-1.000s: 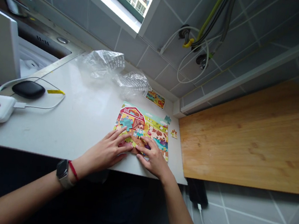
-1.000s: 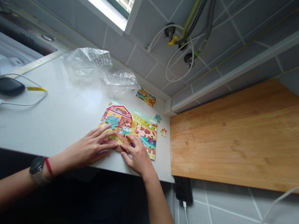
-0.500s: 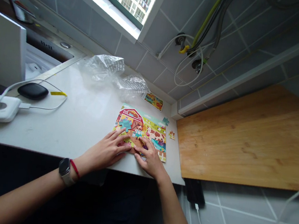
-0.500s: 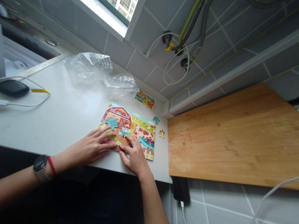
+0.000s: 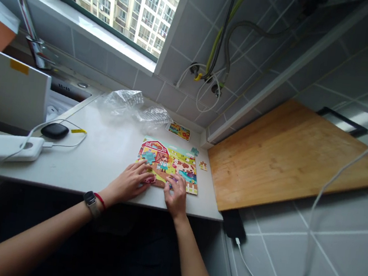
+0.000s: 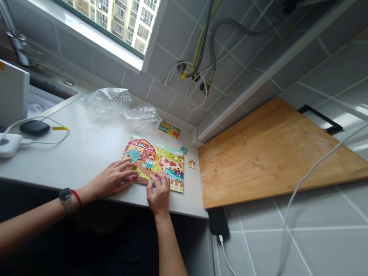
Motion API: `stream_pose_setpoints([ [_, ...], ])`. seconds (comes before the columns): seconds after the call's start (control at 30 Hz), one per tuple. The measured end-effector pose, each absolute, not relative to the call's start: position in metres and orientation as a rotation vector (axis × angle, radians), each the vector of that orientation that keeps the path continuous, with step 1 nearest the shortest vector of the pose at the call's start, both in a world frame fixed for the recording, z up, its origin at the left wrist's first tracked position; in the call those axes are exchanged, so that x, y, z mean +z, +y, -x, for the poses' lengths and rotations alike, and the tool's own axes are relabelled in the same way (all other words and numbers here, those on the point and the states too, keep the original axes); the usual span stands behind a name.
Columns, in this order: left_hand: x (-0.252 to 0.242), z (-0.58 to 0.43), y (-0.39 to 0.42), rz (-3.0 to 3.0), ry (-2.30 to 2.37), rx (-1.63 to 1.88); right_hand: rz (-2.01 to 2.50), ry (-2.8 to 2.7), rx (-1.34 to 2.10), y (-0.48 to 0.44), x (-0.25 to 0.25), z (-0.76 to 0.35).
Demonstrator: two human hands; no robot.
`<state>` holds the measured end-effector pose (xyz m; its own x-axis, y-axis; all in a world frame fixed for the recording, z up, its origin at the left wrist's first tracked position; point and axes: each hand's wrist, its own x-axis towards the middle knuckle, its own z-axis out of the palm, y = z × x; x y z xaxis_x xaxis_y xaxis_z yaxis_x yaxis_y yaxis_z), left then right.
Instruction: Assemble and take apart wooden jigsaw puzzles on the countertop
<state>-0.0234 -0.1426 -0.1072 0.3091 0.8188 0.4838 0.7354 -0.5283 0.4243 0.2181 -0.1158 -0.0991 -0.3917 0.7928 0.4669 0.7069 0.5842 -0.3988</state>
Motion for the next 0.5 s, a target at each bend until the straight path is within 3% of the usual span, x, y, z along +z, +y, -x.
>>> stream_pose_setpoints([
  [0.5, -0.1030, 0.0238, -0.1363, -2.258, 1.801, 0.867, 1.208, -1.757, 0.111, -0.1066, -0.1028, -0.2211],
])
